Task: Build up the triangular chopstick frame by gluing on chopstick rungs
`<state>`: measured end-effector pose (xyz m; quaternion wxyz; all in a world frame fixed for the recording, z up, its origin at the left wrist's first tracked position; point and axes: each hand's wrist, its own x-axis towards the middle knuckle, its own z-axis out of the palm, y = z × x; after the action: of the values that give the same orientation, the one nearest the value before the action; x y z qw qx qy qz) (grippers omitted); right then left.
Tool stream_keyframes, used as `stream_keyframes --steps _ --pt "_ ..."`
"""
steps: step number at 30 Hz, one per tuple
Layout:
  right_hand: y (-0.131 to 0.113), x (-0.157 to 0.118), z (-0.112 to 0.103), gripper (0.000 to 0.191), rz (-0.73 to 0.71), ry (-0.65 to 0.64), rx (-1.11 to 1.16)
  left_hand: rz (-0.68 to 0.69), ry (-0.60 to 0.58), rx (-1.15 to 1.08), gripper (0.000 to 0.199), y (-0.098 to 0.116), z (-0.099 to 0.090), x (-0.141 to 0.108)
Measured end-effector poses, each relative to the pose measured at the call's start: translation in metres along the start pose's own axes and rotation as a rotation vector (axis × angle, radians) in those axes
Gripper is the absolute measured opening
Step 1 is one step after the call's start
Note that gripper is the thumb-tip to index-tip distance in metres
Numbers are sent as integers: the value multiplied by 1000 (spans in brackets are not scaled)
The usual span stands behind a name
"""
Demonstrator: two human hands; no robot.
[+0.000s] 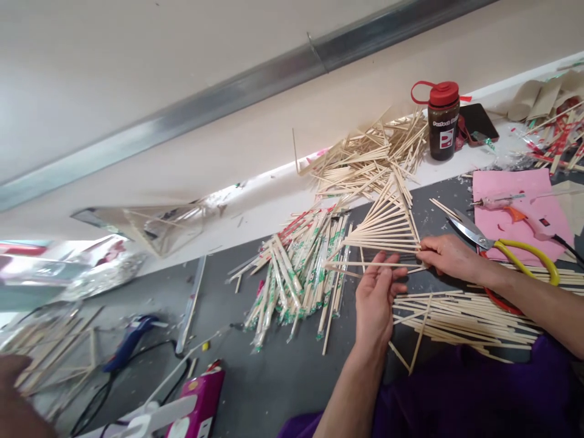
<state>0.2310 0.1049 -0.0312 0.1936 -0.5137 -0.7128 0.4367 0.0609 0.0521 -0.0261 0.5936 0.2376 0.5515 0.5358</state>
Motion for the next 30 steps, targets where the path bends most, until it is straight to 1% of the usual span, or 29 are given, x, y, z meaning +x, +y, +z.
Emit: stream_keyframes --steps 2,3,4,5,6,7,8,9,10,11,12,13,14,16,19,23,30 --pt "-2 -2 0 26 -15 -7 -24 -20 -18 138 42 4 -15 -19" --pt "-3 -3 0 26 -19 -17 -37 -5 -24 229 38 7 -25 -29" --pt "-4 -3 1 25 -23 -29 -49 20 -34 338 31 10 -36 -39" --pt "-5 -4 1 24 -25 -43 -63 80 -27 453 23 14 -48 -48" --pt "-6 -5 1 24 -26 -54 -76 197 26 561 17 19 -59 -56" --pt "-6 -5 2 23 -26 -62 -92 372 143 659 13 24 -70 -60" --pt "-7 -5 2 22 -29 -67 -108 570 268 719 16 30 -79 -62" --pt "-7 -6 3 22 -34 -72 -125 738 350 738 20 36 -87 -61" --pt "-8 -6 4 23 -40 -77 -143 817 356 760 28 42 -93 -56" --pt "-8 -6 4 23 -43 -83 -163 829 319 791 38 47 -97 -49" --pt "-9 -6 5 24 -44 -93 -184 815 295 824 50 52 -99 -41" --pt "-9 -6 6 24 -43 -107 -204 789 246 849 59 57 -100 -32" --pt "-9 -6 7 25 -37 -120 -221 774 203 866 64 60 -99 -23" --pt "-8 -7 9 25 -32 -135 -232 733 144 896 69 65 -94 -8" --pt "-5 -7 13 24 -23 -141 -222 673 108 893 62 69 -84 5" --pt "-3 -7 15 23 -7 -133 -241 622 70 934 46 69 -74 11" --pt "-1 -7 17 23 -31 -110 -246 706 123 1028 31 67 -63 14"
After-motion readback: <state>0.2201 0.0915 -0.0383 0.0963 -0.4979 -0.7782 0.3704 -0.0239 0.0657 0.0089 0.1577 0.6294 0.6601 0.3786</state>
